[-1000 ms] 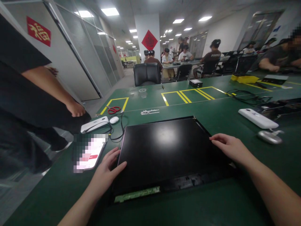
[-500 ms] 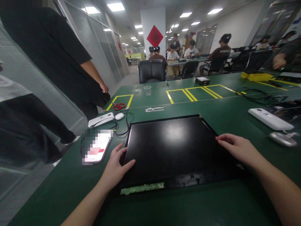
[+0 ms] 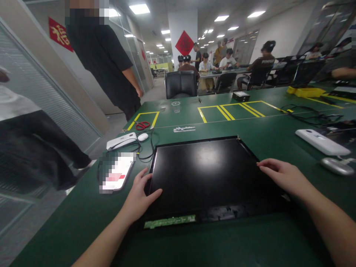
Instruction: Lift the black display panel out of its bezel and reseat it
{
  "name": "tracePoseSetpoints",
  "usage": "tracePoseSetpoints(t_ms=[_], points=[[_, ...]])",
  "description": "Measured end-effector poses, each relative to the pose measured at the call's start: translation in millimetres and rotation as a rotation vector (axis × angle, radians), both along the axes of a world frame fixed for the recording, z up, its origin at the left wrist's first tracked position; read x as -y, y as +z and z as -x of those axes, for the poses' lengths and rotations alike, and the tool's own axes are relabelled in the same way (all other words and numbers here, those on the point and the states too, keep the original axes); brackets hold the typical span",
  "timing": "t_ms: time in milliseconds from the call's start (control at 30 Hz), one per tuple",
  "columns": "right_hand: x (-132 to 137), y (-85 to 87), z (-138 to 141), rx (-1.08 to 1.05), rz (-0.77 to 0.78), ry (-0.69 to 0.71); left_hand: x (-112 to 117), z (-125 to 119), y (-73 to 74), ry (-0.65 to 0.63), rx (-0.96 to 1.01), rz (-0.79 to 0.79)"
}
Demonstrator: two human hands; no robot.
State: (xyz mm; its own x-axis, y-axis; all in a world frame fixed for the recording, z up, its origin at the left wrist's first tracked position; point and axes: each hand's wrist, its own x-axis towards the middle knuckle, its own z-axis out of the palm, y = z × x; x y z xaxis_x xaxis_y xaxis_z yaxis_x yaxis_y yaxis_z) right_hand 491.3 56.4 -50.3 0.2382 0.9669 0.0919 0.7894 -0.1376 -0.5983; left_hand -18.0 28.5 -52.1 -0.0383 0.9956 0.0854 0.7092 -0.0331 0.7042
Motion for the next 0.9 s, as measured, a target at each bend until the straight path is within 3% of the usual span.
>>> tracePoseSetpoints(t_ms=[467, 633, 900], points=[[2, 6.0, 5, -0.008, 0.007, -0.017, 4, -1, -8.1, -0.083, -0.075, -0.040], [3, 8.2, 7, -0.009, 0.020, -0.024, 10, 9, -13.2, -0.230, -0.110, -0.095], [0, 0.2, 0, -0.033, 0.007, -0.001, 15, 16, 12.4, -0.504, -0.245, -0.027]])
